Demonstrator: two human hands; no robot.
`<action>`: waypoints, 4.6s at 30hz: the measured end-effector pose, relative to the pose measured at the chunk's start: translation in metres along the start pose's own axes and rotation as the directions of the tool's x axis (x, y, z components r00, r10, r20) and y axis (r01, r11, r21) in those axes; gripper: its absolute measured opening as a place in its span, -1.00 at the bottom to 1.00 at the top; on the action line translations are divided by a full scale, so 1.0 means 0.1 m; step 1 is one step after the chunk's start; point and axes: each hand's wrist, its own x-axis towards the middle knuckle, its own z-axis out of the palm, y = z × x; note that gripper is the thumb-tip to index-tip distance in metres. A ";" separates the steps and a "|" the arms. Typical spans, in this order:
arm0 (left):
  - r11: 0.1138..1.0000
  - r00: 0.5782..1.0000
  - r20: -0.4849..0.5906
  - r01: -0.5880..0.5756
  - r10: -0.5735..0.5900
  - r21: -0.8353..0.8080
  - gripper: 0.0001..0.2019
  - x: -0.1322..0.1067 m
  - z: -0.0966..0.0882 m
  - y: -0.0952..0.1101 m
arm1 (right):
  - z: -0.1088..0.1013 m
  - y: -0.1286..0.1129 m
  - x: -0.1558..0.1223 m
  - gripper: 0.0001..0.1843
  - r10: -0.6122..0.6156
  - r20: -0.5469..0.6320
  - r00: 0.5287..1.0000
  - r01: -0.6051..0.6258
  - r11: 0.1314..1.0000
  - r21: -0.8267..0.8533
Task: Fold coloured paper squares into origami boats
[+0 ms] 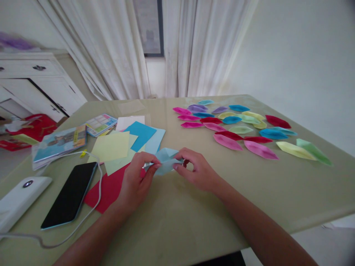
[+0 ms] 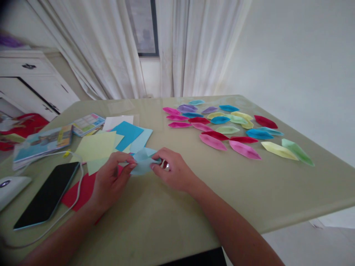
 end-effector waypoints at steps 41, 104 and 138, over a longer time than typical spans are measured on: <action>0.784 0.897 0.310 0.430 -0.315 -0.447 -0.73 0.01 -0.05 0.11 | -0.07 -0.14 -0.05 -0.83 -0.070 -0.020 0.997 0.073 0.975 0.210; 0.838 0.915 0.396 0.151 0.083 -0.525 -0.70 0.03 -0.15 0.21 | -0.06 -0.11 -0.05 -0.86 -0.162 0.159 0.974 0.076 0.893 0.444; 0.792 0.918 0.394 0.212 0.040 -0.573 -0.85 0.06 -0.17 0.20 | -0.05 -0.07 -0.03 -0.74 0.051 0.038 0.998 -0.064 0.816 0.574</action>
